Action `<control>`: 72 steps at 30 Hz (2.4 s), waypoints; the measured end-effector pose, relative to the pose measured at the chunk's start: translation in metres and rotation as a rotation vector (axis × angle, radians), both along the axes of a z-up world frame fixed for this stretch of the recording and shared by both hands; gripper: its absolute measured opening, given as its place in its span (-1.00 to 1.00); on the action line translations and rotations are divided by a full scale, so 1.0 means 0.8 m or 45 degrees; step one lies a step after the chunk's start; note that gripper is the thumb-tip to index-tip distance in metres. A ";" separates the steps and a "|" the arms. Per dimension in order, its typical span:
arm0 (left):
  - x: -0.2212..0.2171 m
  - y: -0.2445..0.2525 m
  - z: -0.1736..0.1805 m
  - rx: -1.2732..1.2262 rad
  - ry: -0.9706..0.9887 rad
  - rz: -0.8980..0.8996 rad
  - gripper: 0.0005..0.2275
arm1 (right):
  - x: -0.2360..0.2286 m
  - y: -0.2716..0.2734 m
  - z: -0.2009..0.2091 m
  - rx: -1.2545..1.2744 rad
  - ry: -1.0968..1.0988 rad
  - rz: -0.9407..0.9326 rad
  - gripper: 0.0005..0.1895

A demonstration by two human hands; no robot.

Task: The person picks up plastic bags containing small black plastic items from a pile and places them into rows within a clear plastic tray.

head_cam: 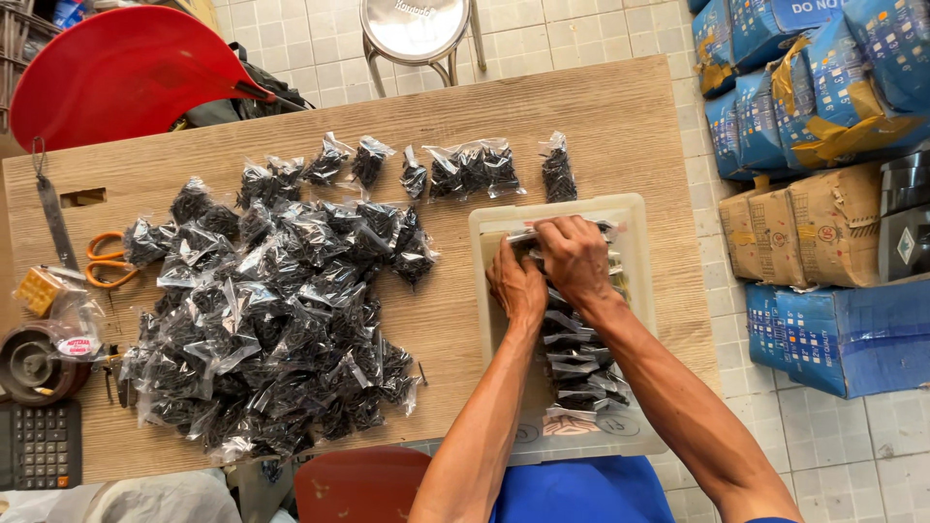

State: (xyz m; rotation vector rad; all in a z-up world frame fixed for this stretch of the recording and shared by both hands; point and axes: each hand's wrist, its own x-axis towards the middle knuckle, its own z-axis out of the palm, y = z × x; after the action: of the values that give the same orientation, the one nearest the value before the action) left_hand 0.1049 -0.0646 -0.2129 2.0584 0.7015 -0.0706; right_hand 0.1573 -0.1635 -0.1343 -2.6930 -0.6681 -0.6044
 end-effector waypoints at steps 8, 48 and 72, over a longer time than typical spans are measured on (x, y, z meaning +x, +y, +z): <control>0.001 -0.006 0.034 -0.165 0.000 0.056 -0.38 | -0.036 -0.055 -0.004 0.213 0.261 -0.134 -0.91; -0.050 -0.027 0.019 -0.689 -0.025 0.401 -0.65 | -0.033 0.084 0.020 0.879 1.006 -0.156 -0.78; -0.036 -0.024 0.127 -0.818 0.004 -0.133 -0.31 | -0.056 -0.021 0.069 0.855 0.784 -0.356 -0.84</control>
State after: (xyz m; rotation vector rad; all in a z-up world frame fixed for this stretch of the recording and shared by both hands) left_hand 0.0765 -0.0837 -0.1111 1.4729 0.4880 -0.3167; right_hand 0.1128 -0.1799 -0.0794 -2.1449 0.0781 -0.0113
